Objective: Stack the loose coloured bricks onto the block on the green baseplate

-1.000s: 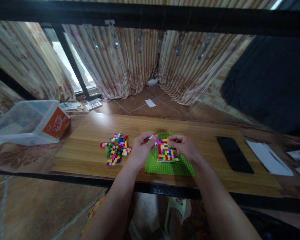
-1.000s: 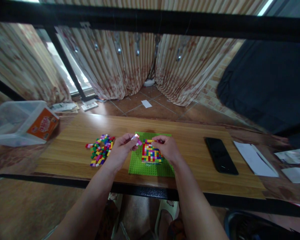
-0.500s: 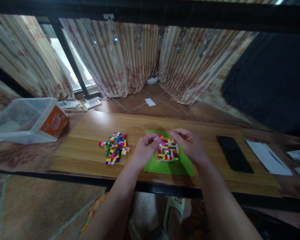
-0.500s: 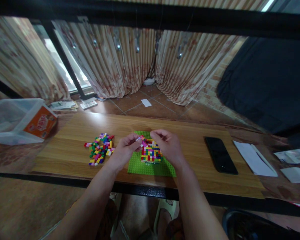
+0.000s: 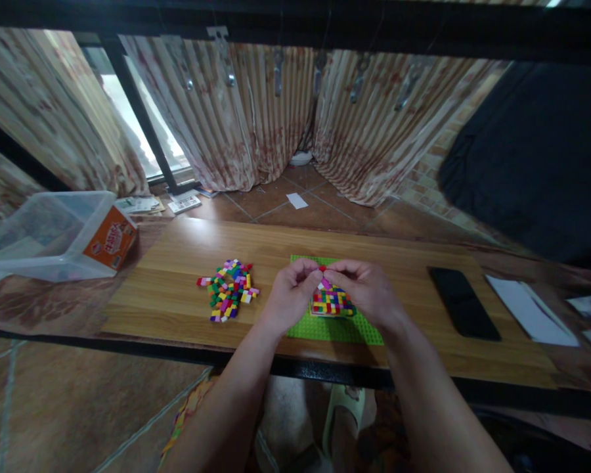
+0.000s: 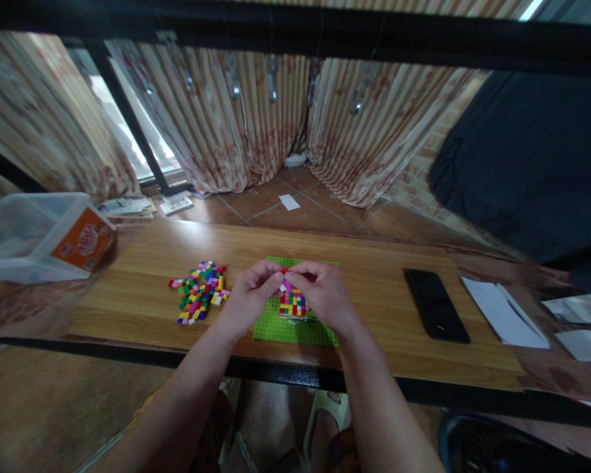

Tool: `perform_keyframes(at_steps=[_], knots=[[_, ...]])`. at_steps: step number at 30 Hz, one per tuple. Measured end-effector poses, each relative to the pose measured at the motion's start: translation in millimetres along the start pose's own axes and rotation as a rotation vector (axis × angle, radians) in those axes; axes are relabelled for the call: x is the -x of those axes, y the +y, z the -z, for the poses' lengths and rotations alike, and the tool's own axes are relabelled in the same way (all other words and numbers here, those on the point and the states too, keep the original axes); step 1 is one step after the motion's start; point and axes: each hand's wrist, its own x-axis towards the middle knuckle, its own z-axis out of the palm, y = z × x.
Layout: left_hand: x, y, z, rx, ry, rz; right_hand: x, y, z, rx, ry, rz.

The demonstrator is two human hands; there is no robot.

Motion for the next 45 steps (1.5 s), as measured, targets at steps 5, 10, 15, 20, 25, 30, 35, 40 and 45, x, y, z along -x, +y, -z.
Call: perform_keyframes(at_steps=[5,10,15,20,25,30,35,40,45], knots=[[2,6,2,-0.002,-0.03,-0.049,2,-1,-1,-0.156,-0.021,-0.036],[1,9,2,0.04,0.019,-0.013,3,2,9,-0.14,-0.009,-0.032],[-1,9,5,0.062,0.14,0.058,-1,14,27,0.163,0.167,0.069],[-3,7,6,0.05,0.178,0.071,-2,22,25,0.484,0.096,0.244],[-3,5,7,0.039,0.185,0.081,-5,26,19,0.619,0.081,0.262],[-3,6,8,0.008,0.174,0.069,-8,29,16,0.629,0.095,0.239],[-3,4,9,0.012,0.174,0.063,-11,33,14,0.563,0.112,0.215],[-4,1,9,0.002,0.178,0.062,-13,36,13,0.433,0.135,0.134],[-4,2,10,-0.001,0.173,0.074,-16,40,9,0.133,0.165,-0.104]])
